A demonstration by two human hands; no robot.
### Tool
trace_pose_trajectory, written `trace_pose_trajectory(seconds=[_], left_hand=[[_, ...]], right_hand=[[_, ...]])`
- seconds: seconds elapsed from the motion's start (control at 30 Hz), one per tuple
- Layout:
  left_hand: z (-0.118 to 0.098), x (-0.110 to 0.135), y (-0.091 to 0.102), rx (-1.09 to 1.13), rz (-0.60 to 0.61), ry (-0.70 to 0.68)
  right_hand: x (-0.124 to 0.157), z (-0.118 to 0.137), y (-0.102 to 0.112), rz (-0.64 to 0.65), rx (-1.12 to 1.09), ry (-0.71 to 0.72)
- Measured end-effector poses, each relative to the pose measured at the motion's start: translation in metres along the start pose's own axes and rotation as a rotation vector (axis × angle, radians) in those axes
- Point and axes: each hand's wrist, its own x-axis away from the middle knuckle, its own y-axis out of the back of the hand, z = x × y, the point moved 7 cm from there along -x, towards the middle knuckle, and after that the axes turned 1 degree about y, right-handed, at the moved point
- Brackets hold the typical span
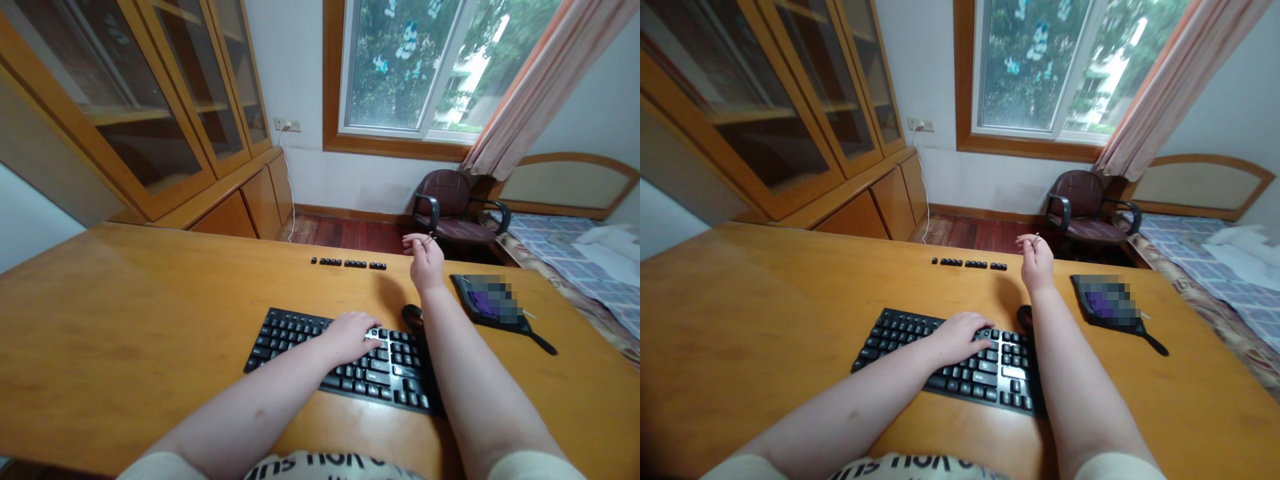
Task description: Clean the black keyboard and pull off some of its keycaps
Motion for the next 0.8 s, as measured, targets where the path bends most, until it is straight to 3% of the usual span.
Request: trace_pose_trajectory(seconds=[0.07,0.2,0.27,0.43,0.67,0.8], left_hand=[[0.001,-0.001,-0.001,0.008,0.002,0.003],[0.004,-0.003,-0.003,0.032,-0.002,0.002],[0.005,-0.003,-0.003,0.036,-0.003,0.022],[0.001,-0.001,0.0,-0.009,0.0,0.017],[-0.006,0.002,0.002,-0.071,-0.022,-0.039],[-0.006,0.002,0.001,-0.104,0.0,-0.038]], right_hand=[[0.005,0.027,0.015,-0.042,-0.109,0.047],[0.041,0.048,0.009,0.279,-0.171,-0.036],[0.065,0.045,0.006,0.404,-0.123,-0.082],[0.105,0.027,0.002,0.504,0.031,-0.068],[0.119,0.011,-0.013,0.595,0.005,-0.167],[0.123,0.016,-0.019,0.673,0.004,-0.117]])
